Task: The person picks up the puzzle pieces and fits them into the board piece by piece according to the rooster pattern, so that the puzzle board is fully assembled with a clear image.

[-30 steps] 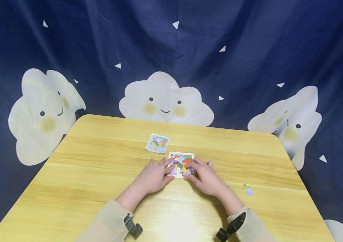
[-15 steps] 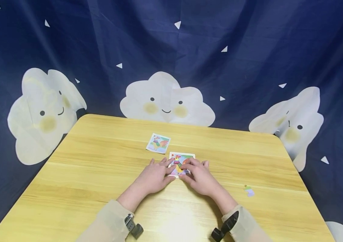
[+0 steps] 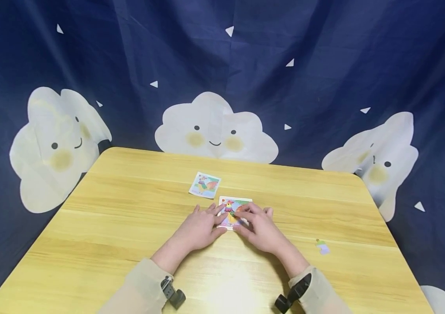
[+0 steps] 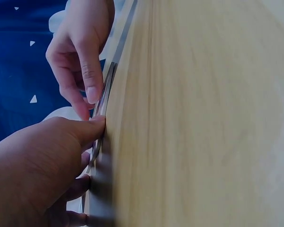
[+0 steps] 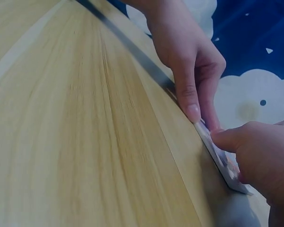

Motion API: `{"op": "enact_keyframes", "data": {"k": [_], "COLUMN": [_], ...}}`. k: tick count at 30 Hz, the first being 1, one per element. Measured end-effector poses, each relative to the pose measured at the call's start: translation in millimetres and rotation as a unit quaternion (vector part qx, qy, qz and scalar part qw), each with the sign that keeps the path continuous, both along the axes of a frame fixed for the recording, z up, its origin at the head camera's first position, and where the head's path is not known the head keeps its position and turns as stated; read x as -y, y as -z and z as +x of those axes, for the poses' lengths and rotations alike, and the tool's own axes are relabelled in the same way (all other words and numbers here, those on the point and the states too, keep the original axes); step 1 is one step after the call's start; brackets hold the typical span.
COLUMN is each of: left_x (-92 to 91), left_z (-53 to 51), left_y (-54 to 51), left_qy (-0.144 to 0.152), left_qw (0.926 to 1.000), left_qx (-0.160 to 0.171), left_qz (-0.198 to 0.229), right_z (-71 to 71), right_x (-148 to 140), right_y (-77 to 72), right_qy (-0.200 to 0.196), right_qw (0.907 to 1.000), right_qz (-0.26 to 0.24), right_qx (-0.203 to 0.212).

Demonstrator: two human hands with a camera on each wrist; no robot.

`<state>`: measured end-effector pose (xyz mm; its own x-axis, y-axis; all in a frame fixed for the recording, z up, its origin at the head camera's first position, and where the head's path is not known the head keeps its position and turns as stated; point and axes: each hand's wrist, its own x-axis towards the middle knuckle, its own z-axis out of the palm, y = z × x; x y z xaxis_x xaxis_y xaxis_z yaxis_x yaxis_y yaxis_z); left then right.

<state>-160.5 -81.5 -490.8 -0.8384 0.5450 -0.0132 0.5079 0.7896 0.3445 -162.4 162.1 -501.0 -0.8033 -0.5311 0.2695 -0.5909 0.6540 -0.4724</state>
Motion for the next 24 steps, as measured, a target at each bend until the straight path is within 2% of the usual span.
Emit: {"op": "enact_keyframes", "data": {"k": [5,9,13,16,19,24], "left_x": [-0.4,-3.6,-9.3,-13.5,-14.6,-16.4], "left_z": [0.3,1.0,3.1,4.3,5.0,5.4], "left_y": [-3.7,-5.4,-5.1,-2.0,0.6,-0.9], "left_qy": [0.004,0.01,0.029,0.037,0.029,0.021], "left_qw": [1.0,0.9991,0.998,0.998,0.9987,0.9996], "left_qx": [-0.003,-0.024,-0.042,-0.039,-0.029,-0.012], "left_qz": [-0.008,-0.033,-0.039,-0.035,-0.031,-0.018], "right_z": [2.6,3.6,2.9,2.3,1.7,1.1], "right_x": [-6,-8,-8,-9,-8,-7], "right_y": [0.7,0.6,2.4,4.4,5.5,7.2], "right_qy": [0.011,0.01,0.008,0.01,0.014,0.024], "right_qw": [0.9999,0.9998,0.9998,0.9998,0.9998,0.9996], "right_qz": [0.003,0.01,0.006,0.004,0.005,-0.008], "right_qx": [-0.01,-0.016,-0.019,-0.017,-0.015,-0.01]}}
